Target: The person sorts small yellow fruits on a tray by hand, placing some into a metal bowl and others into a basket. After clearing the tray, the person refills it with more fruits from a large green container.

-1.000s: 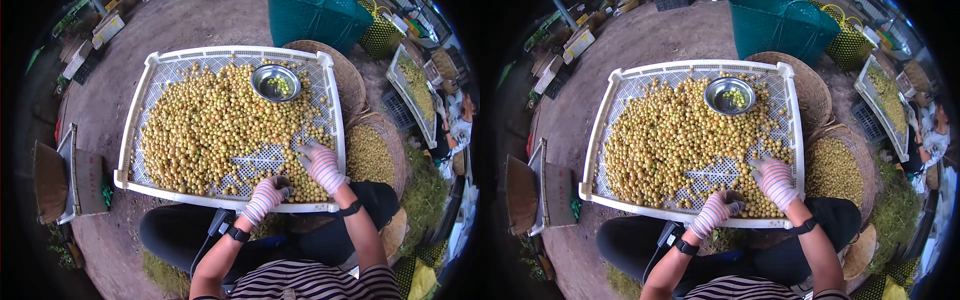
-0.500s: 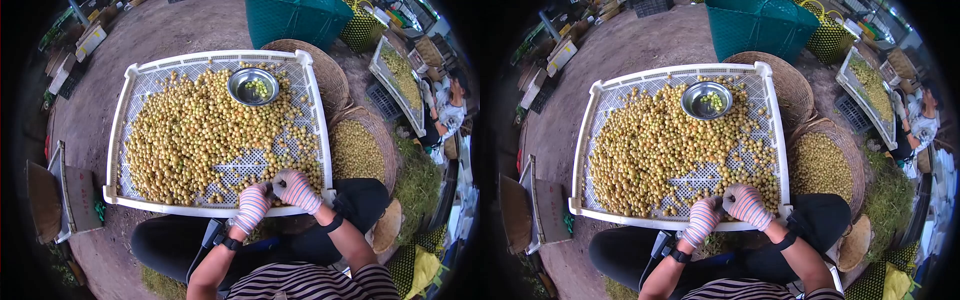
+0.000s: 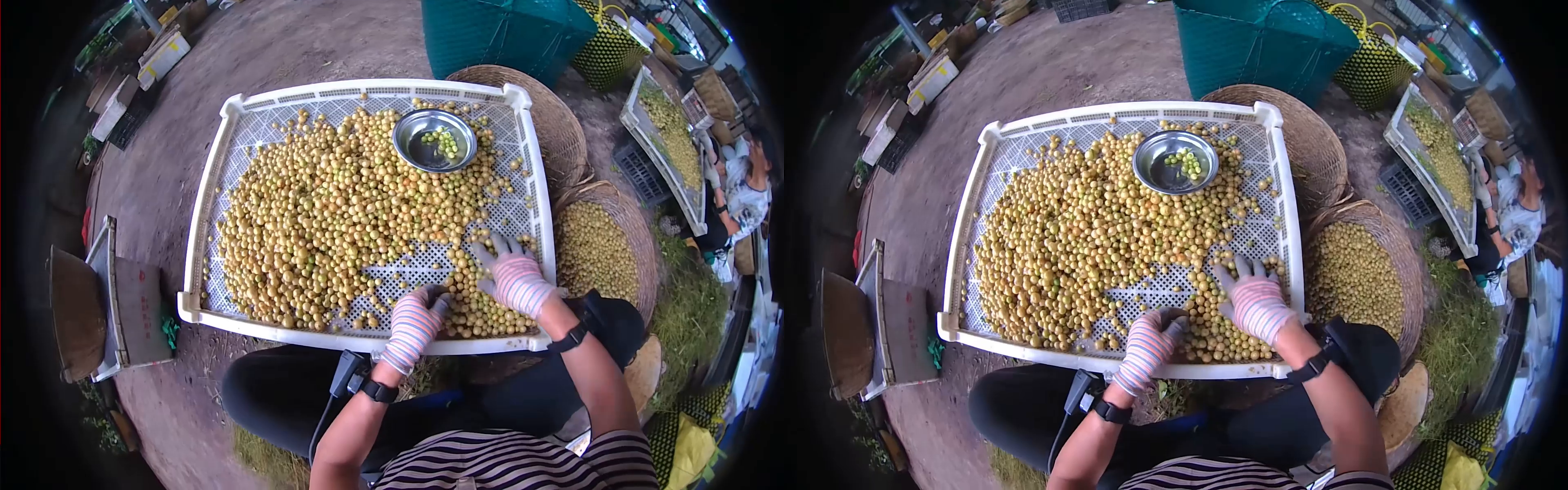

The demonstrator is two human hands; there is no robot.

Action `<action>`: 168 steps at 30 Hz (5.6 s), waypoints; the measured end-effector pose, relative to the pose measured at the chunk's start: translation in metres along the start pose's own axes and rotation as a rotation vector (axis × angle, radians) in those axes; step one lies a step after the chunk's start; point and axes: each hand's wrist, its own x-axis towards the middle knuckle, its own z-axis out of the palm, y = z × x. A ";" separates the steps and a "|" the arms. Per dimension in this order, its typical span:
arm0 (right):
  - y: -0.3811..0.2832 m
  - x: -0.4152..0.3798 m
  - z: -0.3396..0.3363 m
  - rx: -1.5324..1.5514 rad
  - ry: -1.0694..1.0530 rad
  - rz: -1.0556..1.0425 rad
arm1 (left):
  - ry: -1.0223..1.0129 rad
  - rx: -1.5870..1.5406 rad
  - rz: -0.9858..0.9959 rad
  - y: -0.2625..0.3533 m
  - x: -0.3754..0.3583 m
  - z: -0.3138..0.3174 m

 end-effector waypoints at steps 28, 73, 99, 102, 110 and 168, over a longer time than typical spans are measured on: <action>-0.031 -0.002 0.013 0.834 0.290 -0.092 | 0.057 0.563 0.363 0.014 -0.005 0.002; -0.028 -0.016 -0.004 0.411 0.161 -0.194 | 0.027 0.757 0.200 0.020 0.008 -0.008; 0.002 0.052 -0.010 0.266 0.388 -0.239 | -0.014 0.678 0.145 0.024 -0.010 -0.025; -0.015 0.079 0.005 0.018 0.390 -0.218 | 0.051 0.626 0.174 0.019 -0.007 -0.025; -0.006 0.075 0.008 0.036 0.368 -0.162 | 0.077 0.399 0.107 0.022 -0.006 -0.026; 0.014 -0.046 0.022 0.176 0.097 -0.233 | -0.306 -0.888 -0.309 0.007 -0.006 -0.004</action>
